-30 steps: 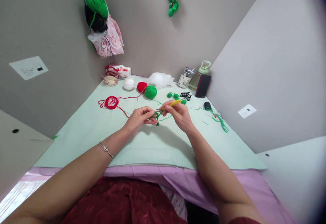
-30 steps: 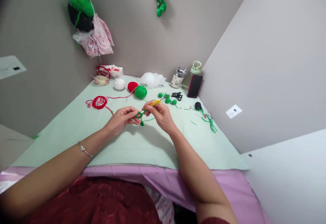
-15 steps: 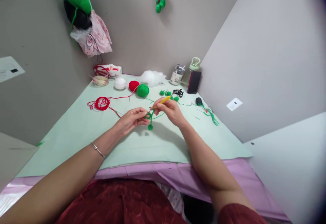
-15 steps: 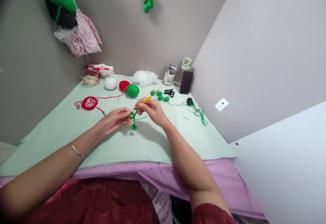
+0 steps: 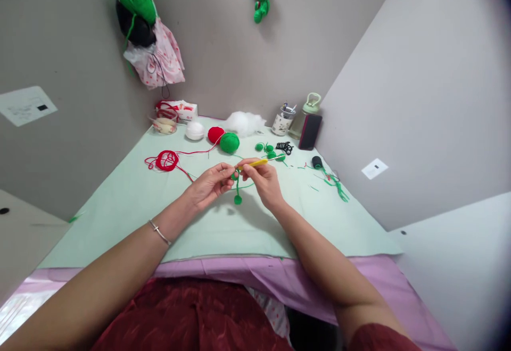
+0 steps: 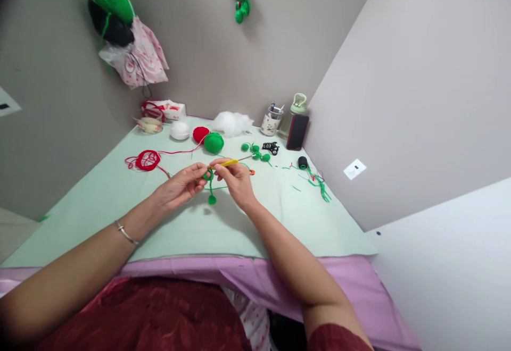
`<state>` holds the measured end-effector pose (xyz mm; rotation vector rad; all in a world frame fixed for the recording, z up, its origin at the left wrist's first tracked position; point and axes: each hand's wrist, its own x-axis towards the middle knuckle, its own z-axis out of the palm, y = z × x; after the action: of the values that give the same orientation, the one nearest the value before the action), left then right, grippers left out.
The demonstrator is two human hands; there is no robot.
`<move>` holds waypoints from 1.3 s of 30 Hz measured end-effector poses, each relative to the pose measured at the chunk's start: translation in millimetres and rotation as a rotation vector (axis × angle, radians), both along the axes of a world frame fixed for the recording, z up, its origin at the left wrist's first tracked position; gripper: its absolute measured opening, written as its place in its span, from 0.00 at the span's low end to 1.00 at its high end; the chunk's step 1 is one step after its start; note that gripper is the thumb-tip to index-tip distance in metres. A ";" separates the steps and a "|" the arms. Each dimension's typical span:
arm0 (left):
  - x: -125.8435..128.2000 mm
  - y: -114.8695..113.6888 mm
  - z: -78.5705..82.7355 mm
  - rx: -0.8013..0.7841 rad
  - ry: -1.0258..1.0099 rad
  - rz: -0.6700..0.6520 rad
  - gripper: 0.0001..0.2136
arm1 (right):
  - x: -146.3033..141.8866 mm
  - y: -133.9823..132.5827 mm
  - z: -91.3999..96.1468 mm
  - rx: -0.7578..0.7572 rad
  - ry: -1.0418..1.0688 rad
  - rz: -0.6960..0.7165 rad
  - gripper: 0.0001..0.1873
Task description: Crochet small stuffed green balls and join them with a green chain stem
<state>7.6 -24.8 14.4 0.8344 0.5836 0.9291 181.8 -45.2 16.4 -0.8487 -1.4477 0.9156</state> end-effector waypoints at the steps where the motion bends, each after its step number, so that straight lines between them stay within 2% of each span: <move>1: 0.5 -1.8 1.6 0.012 0.004 0.004 0.07 | 0.7 1.3 1.3 -0.031 0.032 0.012 0.14; 6: -4.0 -9.7 16.0 0.093 0.060 -0.035 0.12 | 9.0 7.7 8.4 -0.164 0.188 0.071 0.20; 10: -20.0 -5.8 28.8 0.252 0.166 -0.100 0.15 | 18.5 5.1 19.7 -0.298 0.399 0.180 0.21; 16: -56.8 9.2 44.1 0.387 0.238 0.120 0.12 | 18.6 -24.3 27.0 -0.401 0.418 0.286 0.20; 19: -73.4 10.5 51.5 0.509 0.412 0.115 0.12 | 14.8 -41.9 26.2 -0.438 0.404 0.352 0.19; 23: -84.4 1.8 56.4 0.648 0.792 -0.006 0.17 | 11.4 -55.9 26.7 -0.517 0.441 0.367 0.18; 25: -83.2 -9.3 58.4 0.703 0.924 0.061 0.21 | 9.9 -59.2 27.4 -0.547 0.448 0.358 0.16; 27: -77.0 -24.5 60.7 0.675 0.844 0.112 0.24 | 8.1 -61.8 28.3 -0.557 0.445 0.338 0.15; 28: -71.9 -32.7 61.6 0.615 0.724 0.062 0.25 | 7.1 -63.2 28.9 -0.554 0.440 0.328 0.14; 31: -50.1 -53.3 60.0 0.457 0.279 -0.211 0.26 | 4.6 -68.8 31.7 -0.500 0.410 0.283 0.13; 32: -41.3 -57.7 58.0 0.412 0.168 -0.252 0.27 | 4.0 -71.2 32.8 -0.469 0.401 0.262 0.13; 36: -5.8 -62.8 49.9 0.201 -0.127 -0.063 0.23 | 0.8 -83.5 35.7 -0.369 0.376 0.224 0.12; 39: 6.3 -59.4 51.3 0.127 -0.295 0.087 0.19 | -2.2 -93.3 35.9 -0.328 0.335 0.246 0.12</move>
<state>13.8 -84.2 65.8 0.7711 0.3092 1.1546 179.6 -138.5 52.3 -0.7174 -1.1395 1.4377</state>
